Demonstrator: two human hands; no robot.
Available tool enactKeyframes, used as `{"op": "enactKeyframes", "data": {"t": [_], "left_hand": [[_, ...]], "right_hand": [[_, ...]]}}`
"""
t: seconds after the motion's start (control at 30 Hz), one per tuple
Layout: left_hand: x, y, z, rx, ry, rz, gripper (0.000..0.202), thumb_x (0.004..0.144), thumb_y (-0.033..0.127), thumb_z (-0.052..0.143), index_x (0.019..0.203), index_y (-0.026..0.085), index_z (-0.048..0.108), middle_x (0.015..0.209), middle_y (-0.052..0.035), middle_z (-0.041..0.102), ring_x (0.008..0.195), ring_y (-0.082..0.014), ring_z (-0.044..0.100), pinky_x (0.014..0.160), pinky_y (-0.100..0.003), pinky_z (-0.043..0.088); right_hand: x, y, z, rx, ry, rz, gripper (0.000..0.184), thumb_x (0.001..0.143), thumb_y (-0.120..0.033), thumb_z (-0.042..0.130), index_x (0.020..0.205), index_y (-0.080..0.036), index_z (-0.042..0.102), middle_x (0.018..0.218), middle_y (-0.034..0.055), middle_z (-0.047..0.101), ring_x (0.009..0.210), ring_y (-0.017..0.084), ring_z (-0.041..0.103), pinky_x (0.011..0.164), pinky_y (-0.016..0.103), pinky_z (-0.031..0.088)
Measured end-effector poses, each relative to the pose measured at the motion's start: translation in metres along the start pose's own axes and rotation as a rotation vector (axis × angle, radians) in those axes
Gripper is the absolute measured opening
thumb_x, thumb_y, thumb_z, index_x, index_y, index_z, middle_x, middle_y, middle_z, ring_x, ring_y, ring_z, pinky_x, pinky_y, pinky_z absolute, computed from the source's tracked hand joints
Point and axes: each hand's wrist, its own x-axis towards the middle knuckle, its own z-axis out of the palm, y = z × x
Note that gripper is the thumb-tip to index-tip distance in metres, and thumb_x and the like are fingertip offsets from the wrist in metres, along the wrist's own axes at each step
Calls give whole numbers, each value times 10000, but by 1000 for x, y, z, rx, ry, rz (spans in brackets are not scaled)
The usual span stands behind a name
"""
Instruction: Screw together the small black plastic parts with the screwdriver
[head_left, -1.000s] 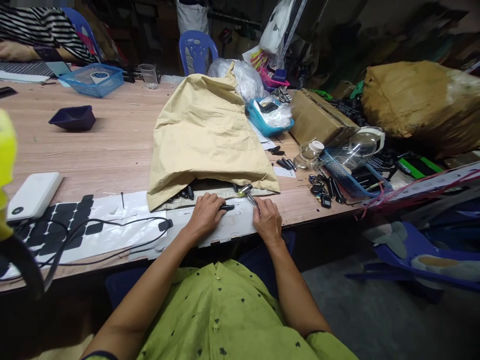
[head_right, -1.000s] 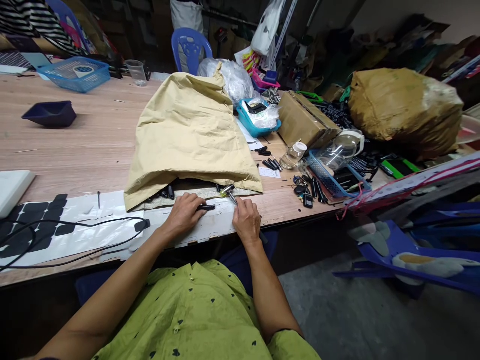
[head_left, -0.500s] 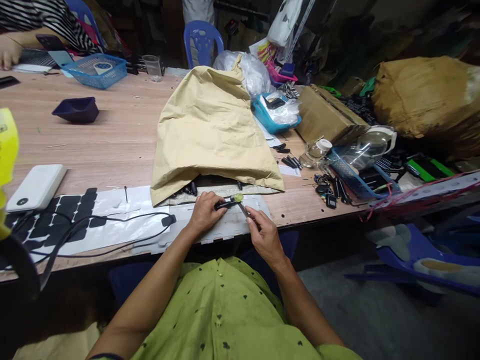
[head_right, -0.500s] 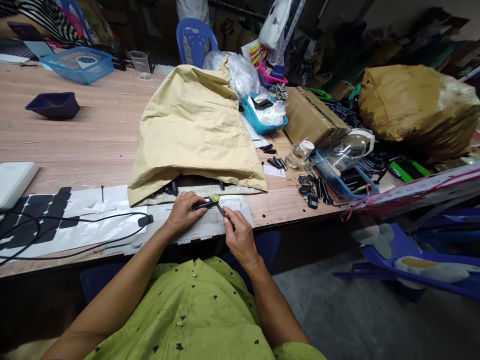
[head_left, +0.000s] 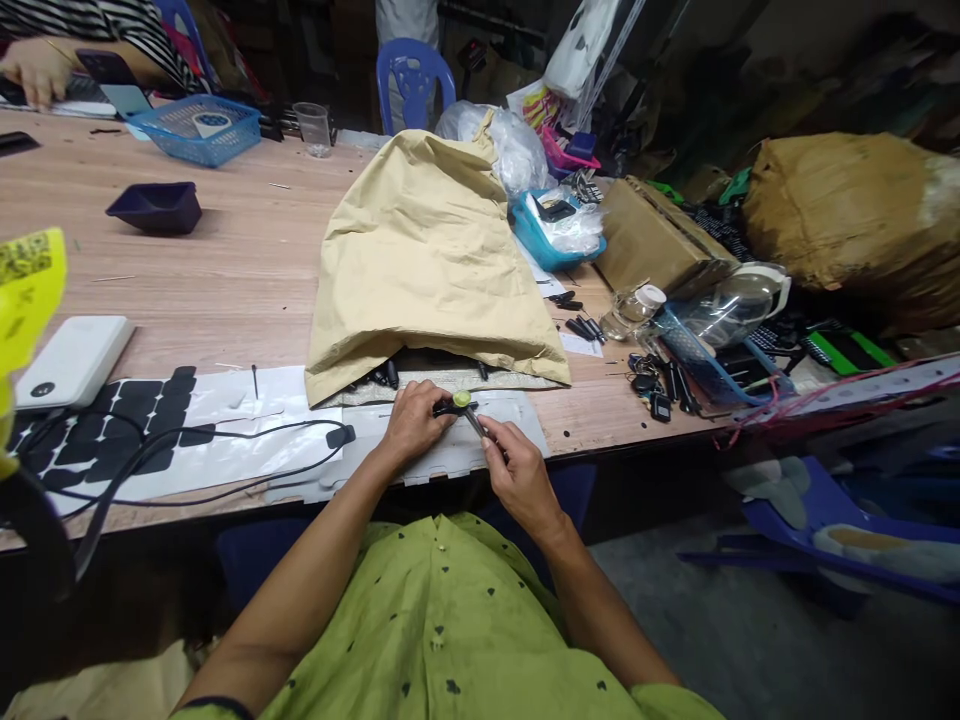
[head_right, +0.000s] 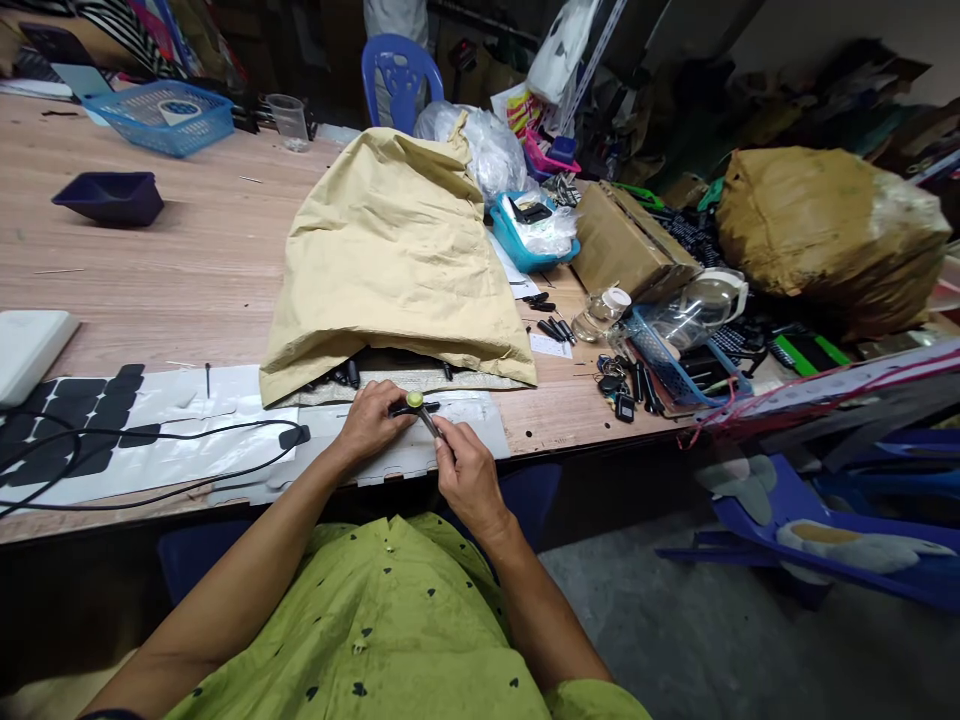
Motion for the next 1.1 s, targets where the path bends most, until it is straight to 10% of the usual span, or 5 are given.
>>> {"op": "enactKeyframes", "data": {"t": [0.6, 1.1], "left_hand": [[-4, -2, 0, -53, -8, 59, 135, 877, 250, 658, 995, 243, 722, 925, -34, 664, 953, -245, 546, 899, -408, 424], [-14, -4, -8, -44, -50, 127, 273, 997, 356, 461, 983, 243, 709, 990, -60, 678, 984, -250, 532, 916, -417, 408]], "right_hand": [[15, 69, -12, -567, 222, 90, 327, 907, -182, 498, 1127, -228, 736, 905, 75, 690, 855, 234, 605, 786, 326, 487], [13, 57, -3, -654, 177, 101, 351, 931, -159, 469, 1210, -195, 678, 917, 102, 593, 846, 261, 511, 766, 366, 432]]}}
